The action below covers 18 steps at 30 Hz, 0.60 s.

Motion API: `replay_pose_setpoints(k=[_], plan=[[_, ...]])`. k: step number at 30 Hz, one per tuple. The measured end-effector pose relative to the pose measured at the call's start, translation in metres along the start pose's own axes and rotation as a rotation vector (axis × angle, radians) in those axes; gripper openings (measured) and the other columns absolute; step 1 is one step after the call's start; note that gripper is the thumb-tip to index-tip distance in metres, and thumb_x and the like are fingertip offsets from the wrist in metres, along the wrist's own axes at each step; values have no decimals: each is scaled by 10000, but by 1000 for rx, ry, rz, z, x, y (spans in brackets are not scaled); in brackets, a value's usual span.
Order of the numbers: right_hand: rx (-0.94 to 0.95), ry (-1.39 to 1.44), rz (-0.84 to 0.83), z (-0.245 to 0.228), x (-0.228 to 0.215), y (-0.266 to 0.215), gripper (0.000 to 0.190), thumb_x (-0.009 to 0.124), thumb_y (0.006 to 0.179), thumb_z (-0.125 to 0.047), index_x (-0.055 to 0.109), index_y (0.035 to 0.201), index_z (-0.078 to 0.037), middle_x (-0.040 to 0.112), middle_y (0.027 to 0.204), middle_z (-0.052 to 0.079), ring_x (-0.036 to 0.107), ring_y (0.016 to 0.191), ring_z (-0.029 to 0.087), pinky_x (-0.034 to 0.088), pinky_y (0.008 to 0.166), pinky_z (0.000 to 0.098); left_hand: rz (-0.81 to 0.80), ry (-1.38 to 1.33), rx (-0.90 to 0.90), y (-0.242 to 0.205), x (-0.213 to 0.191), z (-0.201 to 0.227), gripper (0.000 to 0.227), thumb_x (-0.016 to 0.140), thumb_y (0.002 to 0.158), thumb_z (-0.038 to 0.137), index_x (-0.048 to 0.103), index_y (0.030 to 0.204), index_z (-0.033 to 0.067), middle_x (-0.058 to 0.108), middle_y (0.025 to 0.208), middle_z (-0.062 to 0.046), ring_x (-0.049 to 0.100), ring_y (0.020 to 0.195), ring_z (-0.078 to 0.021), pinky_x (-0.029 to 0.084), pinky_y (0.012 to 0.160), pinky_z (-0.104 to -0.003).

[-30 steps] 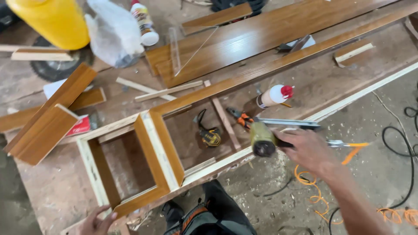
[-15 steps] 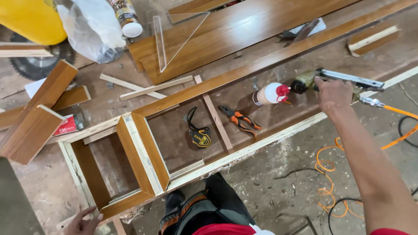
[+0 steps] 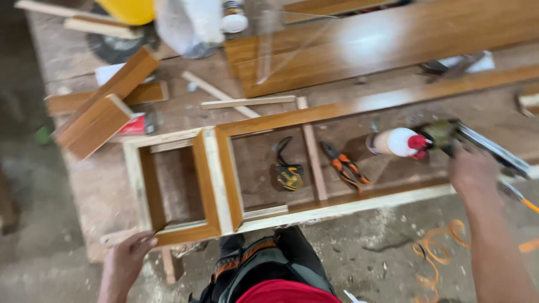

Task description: Measure, cut, and assemble thin wood trim pieces to create or finish a wooden frame.

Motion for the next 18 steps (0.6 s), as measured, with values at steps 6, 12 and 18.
replay_pose_setpoints(k=[6,12,18], plan=[[-68,430,-367,-155,-6,21,559,652,895,-554,642,1344,-221,806,1078,151,745,1034,398,591,896,488,151,-196,158,-16,13,19,281,774,843,229,778,1076,73,786,902,-138,736,787,-217,565,716,-370],[-571,-130,-467,-236,115,90,670,615,899,-671,479,1476,-360,664,1290,179,679,1152,401,580,952,403,117,-159,115,-27,-24,61,262,775,834,176,785,1088,110,769,865,-153,734,783,-269,557,733,-388],[-174,143,-565,-223,104,97,974,818,748,-592,481,1397,51,721,1110,323,740,1065,473,603,943,492,210,-268,110,-52,-35,69,358,780,851,218,693,1181,111,658,695,-137,672,698,-316,495,664,-450]])
Point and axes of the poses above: each hand's wrist, its own y-axis towards the middle knuckle, its own x-axis out of the palm, z = x × y, the point moved 7 cm from there along y, towards the middle knuckle
